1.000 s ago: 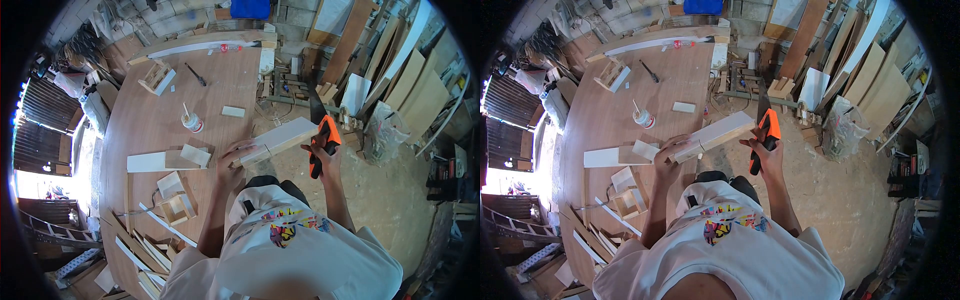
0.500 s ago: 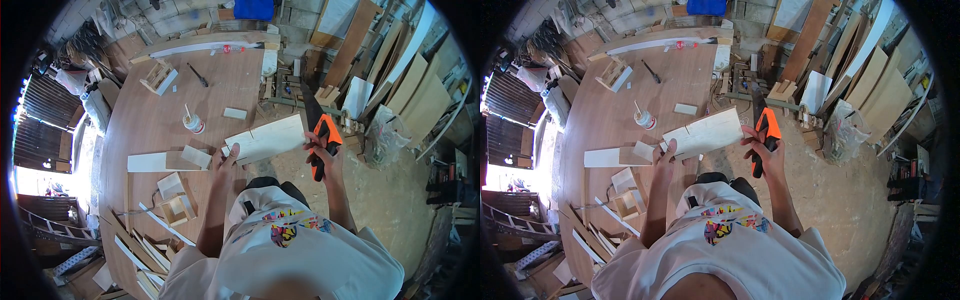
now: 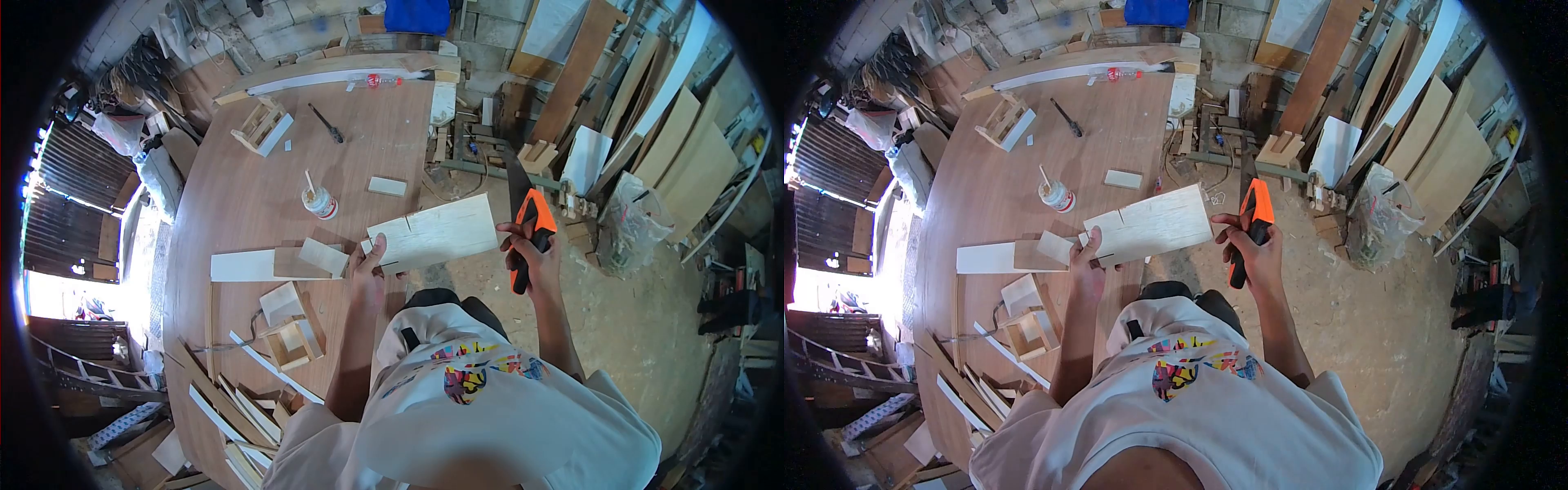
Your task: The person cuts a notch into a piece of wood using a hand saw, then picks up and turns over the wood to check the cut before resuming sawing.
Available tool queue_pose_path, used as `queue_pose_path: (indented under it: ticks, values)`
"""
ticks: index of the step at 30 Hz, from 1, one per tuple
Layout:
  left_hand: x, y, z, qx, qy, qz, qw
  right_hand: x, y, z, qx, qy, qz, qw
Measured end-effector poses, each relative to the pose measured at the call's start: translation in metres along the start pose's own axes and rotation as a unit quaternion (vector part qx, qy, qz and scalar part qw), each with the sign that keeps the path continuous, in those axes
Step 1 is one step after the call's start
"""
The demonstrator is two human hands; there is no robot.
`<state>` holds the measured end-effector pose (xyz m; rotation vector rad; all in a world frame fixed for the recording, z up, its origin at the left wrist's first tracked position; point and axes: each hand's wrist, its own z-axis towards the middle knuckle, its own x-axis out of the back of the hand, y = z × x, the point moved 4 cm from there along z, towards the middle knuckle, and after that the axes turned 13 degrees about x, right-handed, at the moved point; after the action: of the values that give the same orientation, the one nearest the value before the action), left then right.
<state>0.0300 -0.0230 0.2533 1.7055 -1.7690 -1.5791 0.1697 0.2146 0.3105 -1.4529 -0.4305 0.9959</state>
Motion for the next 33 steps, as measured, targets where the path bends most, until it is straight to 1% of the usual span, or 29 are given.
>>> queue_pose_path:
  ticks: [3, 8, 15, 17, 20, 23, 25, 27, 33]
  values:
    - [0.002, -0.002, 0.001, -0.003, -0.007, -0.025, 1.000, 0.003, 0.002, -0.002, -0.005, -0.002, -0.013, 1.000]
    - [0.001, -0.003, 0.000, -0.003, 0.028, -0.031, 0.999, -0.001, -0.001, -0.006, 0.001, 0.003, -0.017, 1.000]
    - [0.002, -0.004, -0.001, -0.009, 0.007, -0.031, 0.999, -0.007, 0.000, -0.008, 0.023, -0.009, -0.001, 1.000]
    - [0.004, -0.004, 0.000, -0.011, -0.018, -0.017, 1.000, -0.007, 0.001, -0.008, 0.014, -0.008, -0.006, 1.000]
    - [0.001, -0.002, -0.003, -0.026, 0.009, -0.015, 1.000, -0.005, 0.006, -0.008, -0.001, -0.011, -0.018, 1.000]
    - [0.003, -0.001, -0.003, -0.022, -0.005, -0.001, 1.000, -0.001, 0.013, -0.007, 0.000, -0.015, -0.017, 1.000]
    - [0.002, -0.001, -0.005, -0.020, 0.008, 0.001, 1.000, -0.001, 0.013, -0.007, 0.006, -0.019, -0.009, 1.000]
    - [0.000, 0.001, -0.007, -0.020, 0.021, 0.003, 1.000, -0.003, 0.010, -0.007, -0.018, 0.003, -0.033, 0.999]
    - [-0.015, 0.009, -0.015, -0.028, 0.000, 0.040, 0.999, -0.003, 0.019, -0.006, -0.020, 0.019, -0.028, 0.999]
